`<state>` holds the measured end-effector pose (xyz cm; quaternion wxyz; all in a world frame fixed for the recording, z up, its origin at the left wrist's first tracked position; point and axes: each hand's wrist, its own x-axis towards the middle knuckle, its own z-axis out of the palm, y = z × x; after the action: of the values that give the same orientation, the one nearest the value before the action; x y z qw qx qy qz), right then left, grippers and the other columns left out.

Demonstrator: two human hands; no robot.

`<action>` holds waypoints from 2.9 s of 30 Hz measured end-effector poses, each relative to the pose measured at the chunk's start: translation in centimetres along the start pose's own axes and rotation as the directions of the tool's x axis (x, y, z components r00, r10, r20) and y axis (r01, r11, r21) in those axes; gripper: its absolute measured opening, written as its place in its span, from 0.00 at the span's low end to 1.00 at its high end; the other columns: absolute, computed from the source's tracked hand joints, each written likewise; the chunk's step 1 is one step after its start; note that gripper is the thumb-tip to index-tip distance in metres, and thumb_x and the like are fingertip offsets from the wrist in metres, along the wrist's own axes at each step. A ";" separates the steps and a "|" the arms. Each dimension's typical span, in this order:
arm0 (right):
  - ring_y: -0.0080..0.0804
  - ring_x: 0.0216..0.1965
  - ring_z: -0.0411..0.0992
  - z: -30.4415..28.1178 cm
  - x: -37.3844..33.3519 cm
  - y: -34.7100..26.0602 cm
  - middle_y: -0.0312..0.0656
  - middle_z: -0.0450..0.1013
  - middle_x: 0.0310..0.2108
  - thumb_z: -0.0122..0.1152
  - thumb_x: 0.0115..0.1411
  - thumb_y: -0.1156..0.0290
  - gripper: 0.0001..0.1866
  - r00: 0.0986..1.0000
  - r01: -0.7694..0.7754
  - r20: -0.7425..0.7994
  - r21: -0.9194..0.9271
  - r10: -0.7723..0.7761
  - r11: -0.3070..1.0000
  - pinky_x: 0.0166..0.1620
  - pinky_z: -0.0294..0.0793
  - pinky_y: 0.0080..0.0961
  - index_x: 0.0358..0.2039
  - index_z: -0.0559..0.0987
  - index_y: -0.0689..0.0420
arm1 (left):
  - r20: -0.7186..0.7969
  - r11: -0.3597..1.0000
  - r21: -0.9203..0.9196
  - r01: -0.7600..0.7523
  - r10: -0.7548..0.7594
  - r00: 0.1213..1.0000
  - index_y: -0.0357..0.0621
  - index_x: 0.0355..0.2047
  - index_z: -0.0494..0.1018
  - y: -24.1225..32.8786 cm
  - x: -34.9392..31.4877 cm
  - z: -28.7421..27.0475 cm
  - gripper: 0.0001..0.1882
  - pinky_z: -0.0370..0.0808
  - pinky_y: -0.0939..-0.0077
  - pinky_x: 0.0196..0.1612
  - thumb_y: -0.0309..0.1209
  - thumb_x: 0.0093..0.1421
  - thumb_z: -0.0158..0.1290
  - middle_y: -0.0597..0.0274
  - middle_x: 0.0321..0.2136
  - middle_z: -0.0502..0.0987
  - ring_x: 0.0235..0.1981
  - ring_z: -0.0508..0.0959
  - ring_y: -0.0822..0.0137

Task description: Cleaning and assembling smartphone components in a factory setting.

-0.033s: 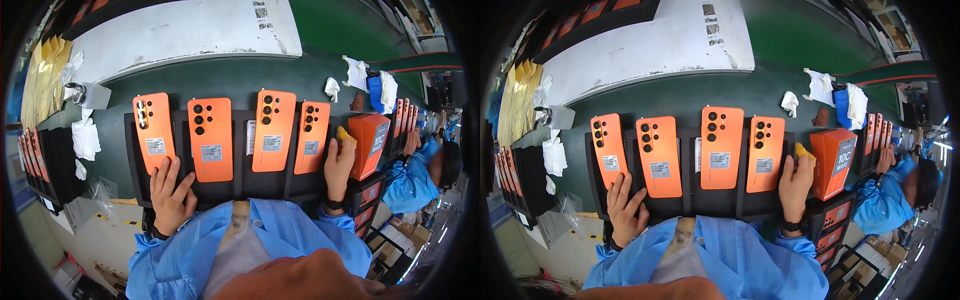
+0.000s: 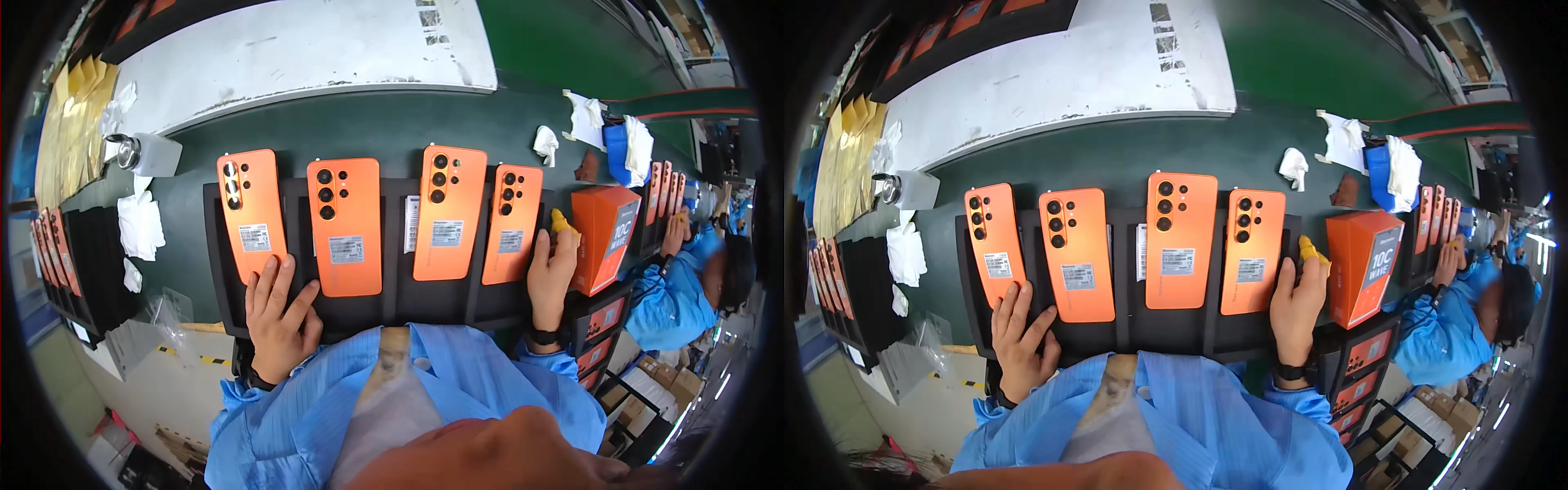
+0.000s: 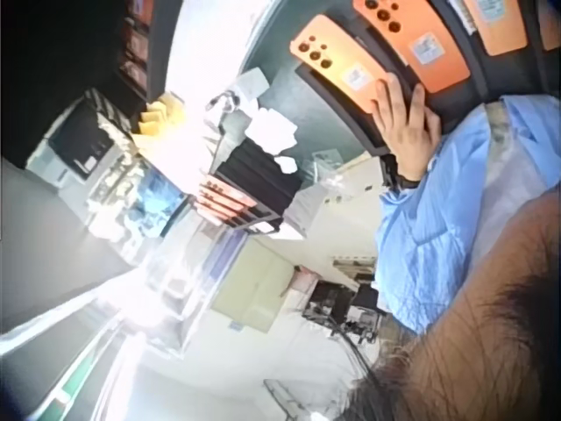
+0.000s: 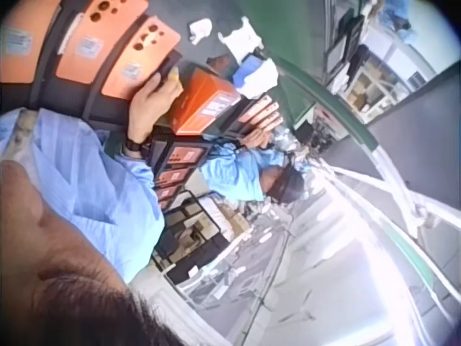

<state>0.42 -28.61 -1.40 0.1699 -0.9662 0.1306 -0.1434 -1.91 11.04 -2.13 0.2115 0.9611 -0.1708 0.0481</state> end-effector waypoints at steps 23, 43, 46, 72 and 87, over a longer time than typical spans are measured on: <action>0.61 0.48 0.69 1.8 -0.4 1.8 0.63 0.70 0.45 0.52 0.69 0.71 0.16 1.000 -0.009 -0.028 -0.050 0.007 0.999 0.52 0.67 0.43 0.50 0.70 0.71 | -0.010 0.997 -0.076 0.028 -0.029 1.000 0.53 0.43 0.81 -0.3 -0.2 -0.1 0.20 0.57 0.50 0.68 0.27 0.47 0.56 0.55 0.61 0.71 0.65 0.67 0.52; 0.63 0.53 0.68 1.8 -0.3 0.3 0.64 0.71 0.50 0.52 0.66 0.75 0.18 0.999 -0.012 -0.036 -0.069 0.010 0.998 0.57 0.65 0.45 0.54 0.71 0.70 | -0.079 0.995 -0.104 -0.003 -0.006 0.997 0.49 0.41 0.81 -0.5 -0.3 0.3 0.19 0.63 0.51 0.64 0.25 0.46 0.56 0.52 0.61 0.72 0.63 0.70 0.51; 0.62 0.52 0.69 1.8 -0.2 0.7 0.62 0.72 0.50 0.52 0.66 0.74 0.18 0.999 -0.015 -0.033 -0.074 0.012 0.997 0.56 0.67 0.44 0.54 0.71 0.69 | -0.112 0.996 -0.085 -0.015 0.005 0.994 0.49 0.41 0.82 -0.4 -0.3 0.4 0.19 0.65 0.52 0.63 0.25 0.45 0.56 0.52 0.60 0.73 0.63 0.70 0.50; 0.61 0.41 0.72 0.5 -1.3 0.6 0.60 0.73 0.40 0.59 0.63 0.66 0.17 0.991 -0.135 -0.016 0.036 0.136 0.990 0.43 0.72 0.47 0.44 0.73 0.68 | -0.402 0.942 -0.060 0.329 -0.325 0.856 0.37 0.57 0.71 -2.9 1.0 -1.4 0.22 0.68 0.62 0.58 0.26 0.62 0.54 0.45 0.57 0.72 0.57 0.72 0.51; 0.62 0.39 0.69 -0.6 -3.9 2.2 0.61 0.71 0.36 0.61 0.61 0.70 0.14 0.987 0.081 -0.151 0.177 -0.055 0.981 0.42 0.70 0.46 0.38 0.74 0.71 | 0.074 0.558 -0.704 0.440 -0.558 0.826 0.31 0.43 0.75 -10.8 0.6 -2.3 0.20 0.69 0.79 0.35 0.40 0.67 0.56 0.66 0.31 0.77 0.32 0.72 0.77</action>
<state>-3.76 -29.58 -2.59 0.2431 -0.9374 0.0956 -0.2304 2.34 21.01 -4.15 0.5734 0.8103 0.1213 -0.0058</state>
